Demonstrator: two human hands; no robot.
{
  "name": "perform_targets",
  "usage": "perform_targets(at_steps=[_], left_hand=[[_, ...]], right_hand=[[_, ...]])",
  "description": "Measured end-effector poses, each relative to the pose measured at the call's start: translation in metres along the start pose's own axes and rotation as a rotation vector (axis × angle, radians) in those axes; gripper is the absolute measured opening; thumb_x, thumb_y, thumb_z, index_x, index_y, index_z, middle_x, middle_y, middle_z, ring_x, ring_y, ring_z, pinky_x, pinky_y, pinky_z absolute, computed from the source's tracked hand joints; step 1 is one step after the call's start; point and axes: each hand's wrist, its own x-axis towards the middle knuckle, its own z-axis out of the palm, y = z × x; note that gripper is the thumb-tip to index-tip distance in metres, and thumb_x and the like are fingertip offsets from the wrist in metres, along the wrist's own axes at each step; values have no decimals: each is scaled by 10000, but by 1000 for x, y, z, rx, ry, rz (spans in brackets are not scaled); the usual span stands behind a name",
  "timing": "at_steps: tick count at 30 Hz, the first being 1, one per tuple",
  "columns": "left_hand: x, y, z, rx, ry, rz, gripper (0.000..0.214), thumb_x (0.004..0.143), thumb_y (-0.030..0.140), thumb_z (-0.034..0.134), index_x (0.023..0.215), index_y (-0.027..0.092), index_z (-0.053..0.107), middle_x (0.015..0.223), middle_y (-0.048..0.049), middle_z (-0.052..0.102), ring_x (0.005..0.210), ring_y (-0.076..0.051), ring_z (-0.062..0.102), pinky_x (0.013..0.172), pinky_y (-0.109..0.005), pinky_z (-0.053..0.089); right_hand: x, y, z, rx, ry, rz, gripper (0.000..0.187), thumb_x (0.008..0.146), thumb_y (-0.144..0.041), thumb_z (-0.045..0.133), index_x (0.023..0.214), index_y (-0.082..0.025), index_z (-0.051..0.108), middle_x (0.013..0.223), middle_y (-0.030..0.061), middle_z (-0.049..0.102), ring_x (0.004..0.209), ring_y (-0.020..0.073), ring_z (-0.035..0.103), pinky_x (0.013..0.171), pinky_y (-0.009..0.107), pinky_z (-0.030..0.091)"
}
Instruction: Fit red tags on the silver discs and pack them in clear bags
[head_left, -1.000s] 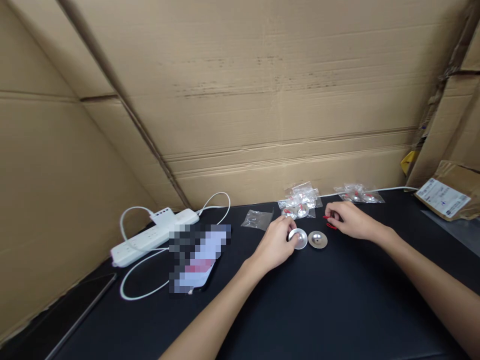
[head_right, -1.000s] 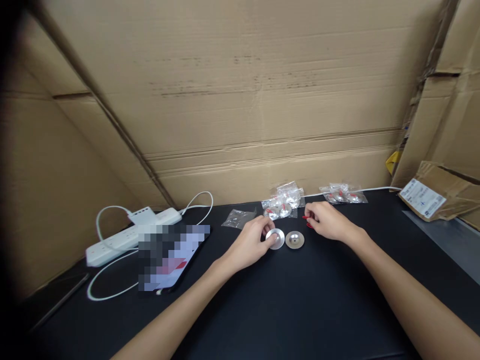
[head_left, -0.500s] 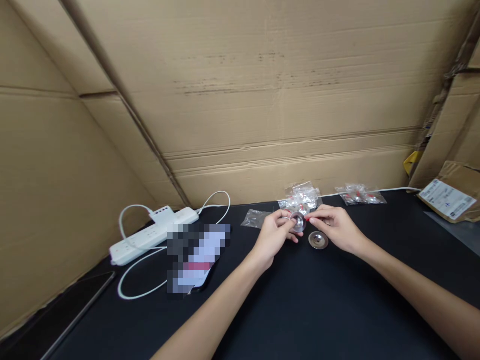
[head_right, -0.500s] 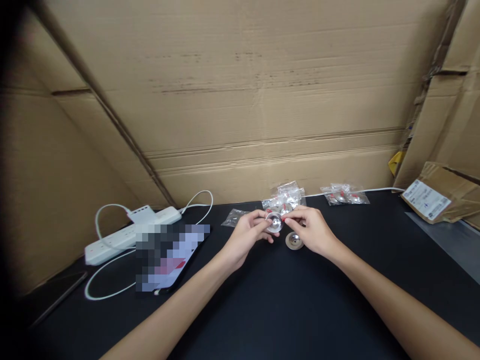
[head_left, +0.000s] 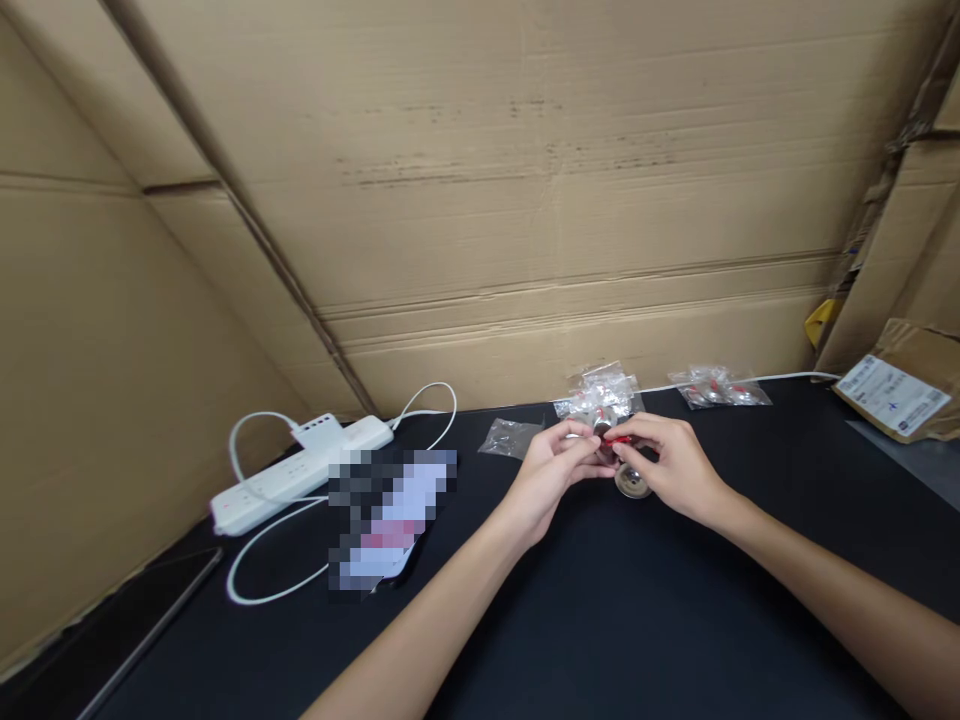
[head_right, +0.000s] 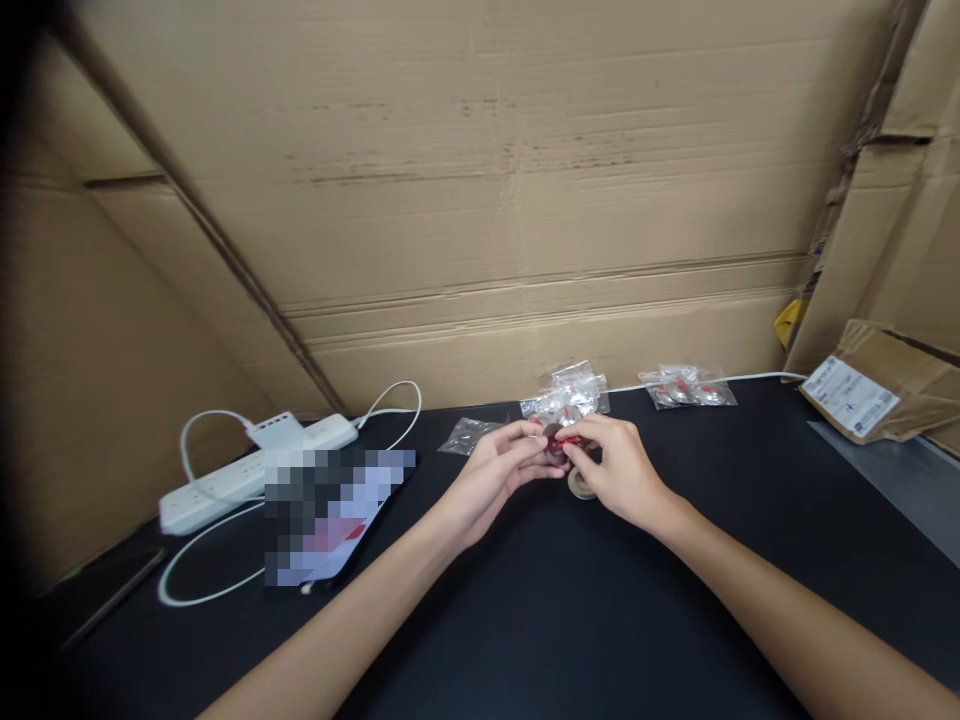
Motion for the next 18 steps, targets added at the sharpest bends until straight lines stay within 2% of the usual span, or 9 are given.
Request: perform_targets(at_steps=[12, 18], left_hand=[[0, -4, 0, -26, -47, 21, 205, 781, 183, 730, 910, 125, 582, 884, -94, 701, 827, -215, 697, 900, -464, 537], [-1, -1, 2, -47, -81, 30, 146, 810, 163, 691, 920, 124, 604, 913, -87, 689, 862, -199, 677, 900, -439, 541]], right_hand=[[0, 3, 0, -9, 18, 20, 154, 822, -93, 609, 869, -198, 711, 801, -2, 664, 651, 113, 598, 599, 239, 448], [-1, 1, 0, -23, 38, -19, 145, 851, -108, 589, 889, -196, 698, 818, 3, 650, 669, 117, 591, 615, 241, 443]])
